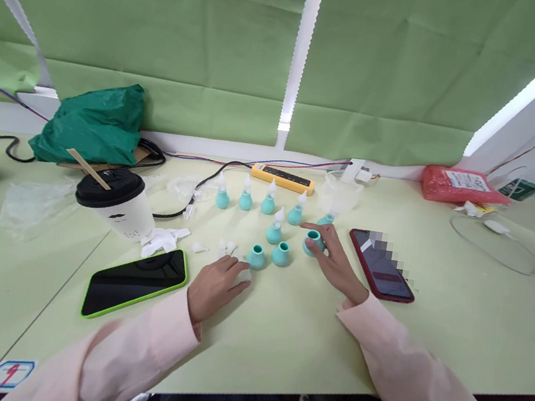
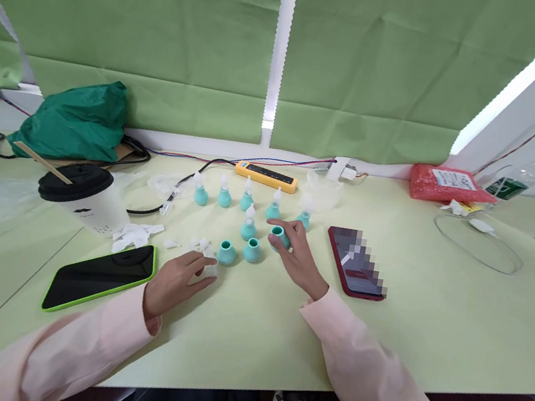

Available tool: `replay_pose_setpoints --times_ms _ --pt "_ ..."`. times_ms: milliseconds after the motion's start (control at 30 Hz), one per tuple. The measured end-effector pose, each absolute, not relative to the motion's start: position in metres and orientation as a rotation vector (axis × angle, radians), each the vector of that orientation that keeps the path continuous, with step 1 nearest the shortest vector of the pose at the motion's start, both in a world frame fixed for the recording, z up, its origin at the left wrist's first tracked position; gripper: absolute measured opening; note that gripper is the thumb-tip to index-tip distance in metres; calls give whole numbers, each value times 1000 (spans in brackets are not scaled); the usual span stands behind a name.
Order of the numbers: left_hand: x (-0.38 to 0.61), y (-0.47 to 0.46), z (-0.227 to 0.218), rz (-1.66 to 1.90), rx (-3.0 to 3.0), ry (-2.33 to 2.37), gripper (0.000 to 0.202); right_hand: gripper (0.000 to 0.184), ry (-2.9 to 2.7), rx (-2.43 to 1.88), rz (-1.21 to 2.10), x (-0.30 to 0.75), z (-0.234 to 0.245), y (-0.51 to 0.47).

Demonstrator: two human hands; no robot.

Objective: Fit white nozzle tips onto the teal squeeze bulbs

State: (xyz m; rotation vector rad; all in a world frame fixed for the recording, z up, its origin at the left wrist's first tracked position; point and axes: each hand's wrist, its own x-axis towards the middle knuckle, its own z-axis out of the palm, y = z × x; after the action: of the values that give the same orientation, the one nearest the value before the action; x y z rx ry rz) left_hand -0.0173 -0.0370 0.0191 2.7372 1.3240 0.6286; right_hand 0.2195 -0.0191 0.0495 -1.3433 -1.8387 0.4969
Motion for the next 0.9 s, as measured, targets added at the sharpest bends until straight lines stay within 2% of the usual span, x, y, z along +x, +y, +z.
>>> replay_pose_setpoints --times_ms 200,333,433,633,767,900 --pt "-21 -35 24 490 2952 1277 22 28 -1791 -1438 554 226 21 2" --pt "-23 -35 28 259 3002 1217 20 25 -1793 -1399 576 224 16 5" --pt "-22 -34 28 228 3019 1232 20 27 -1782 -1400 557 225 15 8" --pt "-21 -34 28 53 3001 1278 19 24 -1920 -1545 254 221 25 9" --pt "-22 -34 26 62 3023 1246 24 37 -1879 -1619 14 206 38 15" --pt "-23 -34 22 98 3046 1221 28 40 -1935 -1690 60 188 48 30"
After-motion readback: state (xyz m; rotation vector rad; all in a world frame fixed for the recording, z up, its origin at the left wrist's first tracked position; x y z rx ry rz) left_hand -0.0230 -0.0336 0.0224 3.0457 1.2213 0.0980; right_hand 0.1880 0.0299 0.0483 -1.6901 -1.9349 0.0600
